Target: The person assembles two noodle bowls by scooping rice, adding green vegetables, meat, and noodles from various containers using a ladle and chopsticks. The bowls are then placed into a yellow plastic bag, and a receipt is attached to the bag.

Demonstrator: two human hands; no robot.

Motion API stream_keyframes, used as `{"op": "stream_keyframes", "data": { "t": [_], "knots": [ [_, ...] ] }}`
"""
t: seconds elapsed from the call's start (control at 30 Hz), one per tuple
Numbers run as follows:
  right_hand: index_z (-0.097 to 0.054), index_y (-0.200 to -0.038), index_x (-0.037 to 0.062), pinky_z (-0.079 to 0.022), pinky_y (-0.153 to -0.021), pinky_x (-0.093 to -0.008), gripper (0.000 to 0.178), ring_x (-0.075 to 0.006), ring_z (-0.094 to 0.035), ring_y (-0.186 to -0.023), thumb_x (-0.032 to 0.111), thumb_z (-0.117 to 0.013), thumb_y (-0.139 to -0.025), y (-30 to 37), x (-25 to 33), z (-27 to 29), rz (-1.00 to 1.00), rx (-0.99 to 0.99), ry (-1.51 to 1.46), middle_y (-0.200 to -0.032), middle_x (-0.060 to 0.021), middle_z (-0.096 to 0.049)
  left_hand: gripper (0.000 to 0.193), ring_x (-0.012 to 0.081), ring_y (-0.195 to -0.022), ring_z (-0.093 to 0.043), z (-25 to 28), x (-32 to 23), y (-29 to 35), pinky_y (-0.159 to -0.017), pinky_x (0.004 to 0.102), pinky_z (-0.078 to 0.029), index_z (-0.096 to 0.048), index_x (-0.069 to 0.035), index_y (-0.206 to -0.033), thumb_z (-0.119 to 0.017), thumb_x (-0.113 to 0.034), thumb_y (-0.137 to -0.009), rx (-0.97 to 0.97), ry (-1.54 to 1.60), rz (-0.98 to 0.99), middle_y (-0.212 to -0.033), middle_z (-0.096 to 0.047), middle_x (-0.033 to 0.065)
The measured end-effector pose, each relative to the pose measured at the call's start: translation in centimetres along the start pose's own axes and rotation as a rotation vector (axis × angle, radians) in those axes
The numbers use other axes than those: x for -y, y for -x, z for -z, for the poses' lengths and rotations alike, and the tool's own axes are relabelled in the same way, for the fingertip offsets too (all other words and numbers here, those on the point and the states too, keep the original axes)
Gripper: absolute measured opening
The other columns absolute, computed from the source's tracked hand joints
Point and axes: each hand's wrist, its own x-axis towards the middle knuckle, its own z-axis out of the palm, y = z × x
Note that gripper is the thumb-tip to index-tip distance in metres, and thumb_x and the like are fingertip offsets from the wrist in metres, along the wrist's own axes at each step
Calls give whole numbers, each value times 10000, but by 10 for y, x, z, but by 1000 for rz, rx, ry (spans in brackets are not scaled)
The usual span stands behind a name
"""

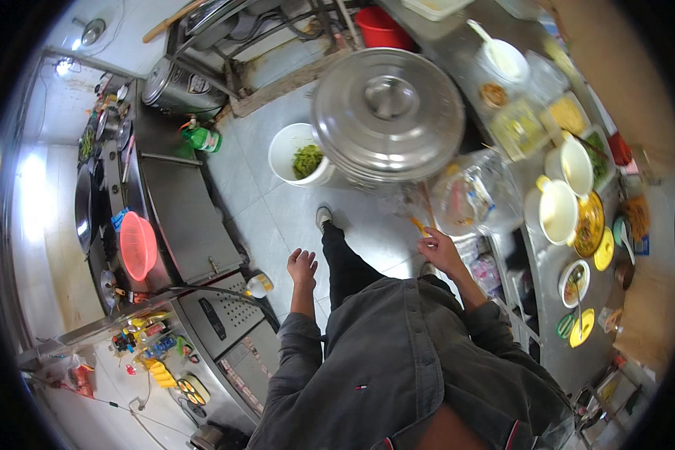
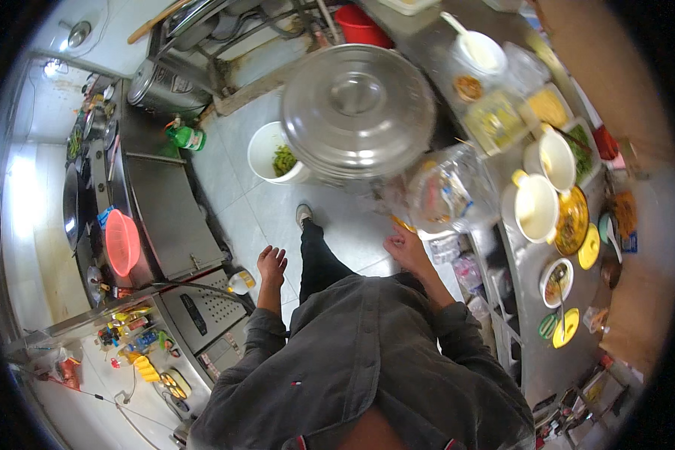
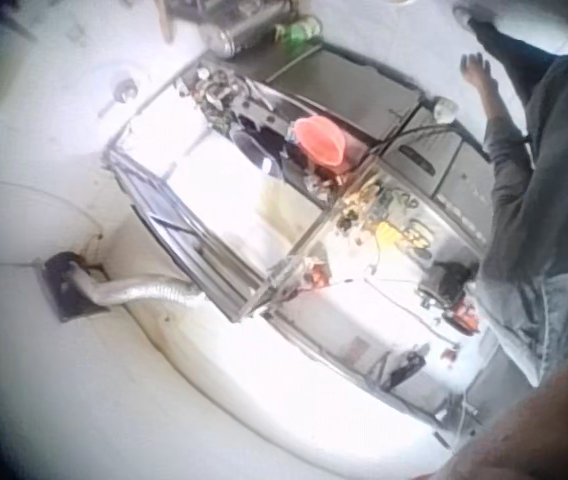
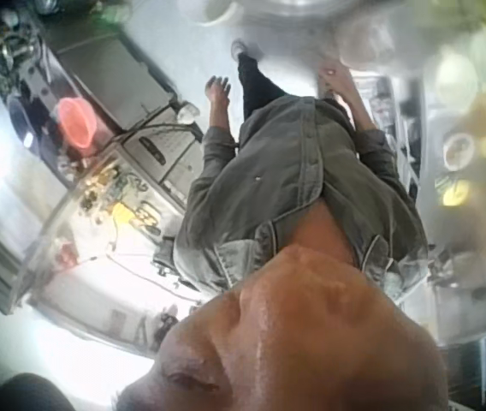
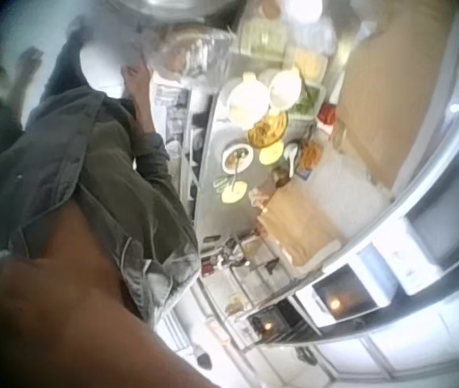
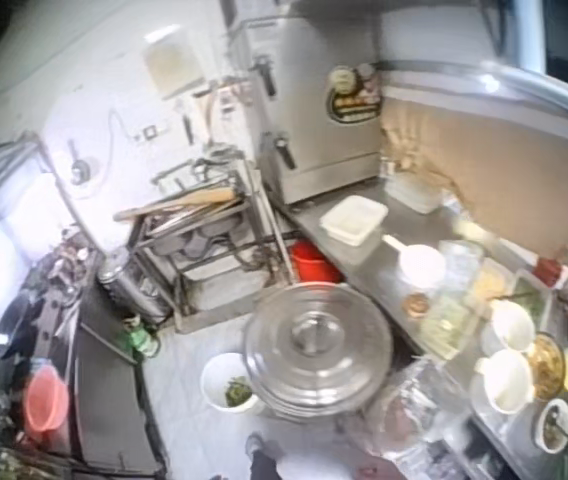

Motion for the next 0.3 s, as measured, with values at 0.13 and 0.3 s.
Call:
{"op": "stream_keyframes", "data": {
  "t": [0.13,0.3],
  "knots": [
    [-512,-1375,-76,-541,-810,-308,623,-169,-672,-906,230,-725,-877,-76,49,-91,-139,27,-186,-1052,-138,-714,458,252,-1052,-666,33,-77,-101,-768,361,-524,-467,-62,-1385,-604,-89,-949,17,3,2,-1175,-615,95],
    [-604,-1252,-65,-546,-824,-323,463,-207,-676,-922,191,-711,-881,-145,104,-169,49,240,57,-984,-140,-721,425,274,-1017,-674,83,-184,-184,-801,390,-555,-492,-61,-1356,-602,-123,-950,94,30,28,-1174,-636,106]
  ]
}}
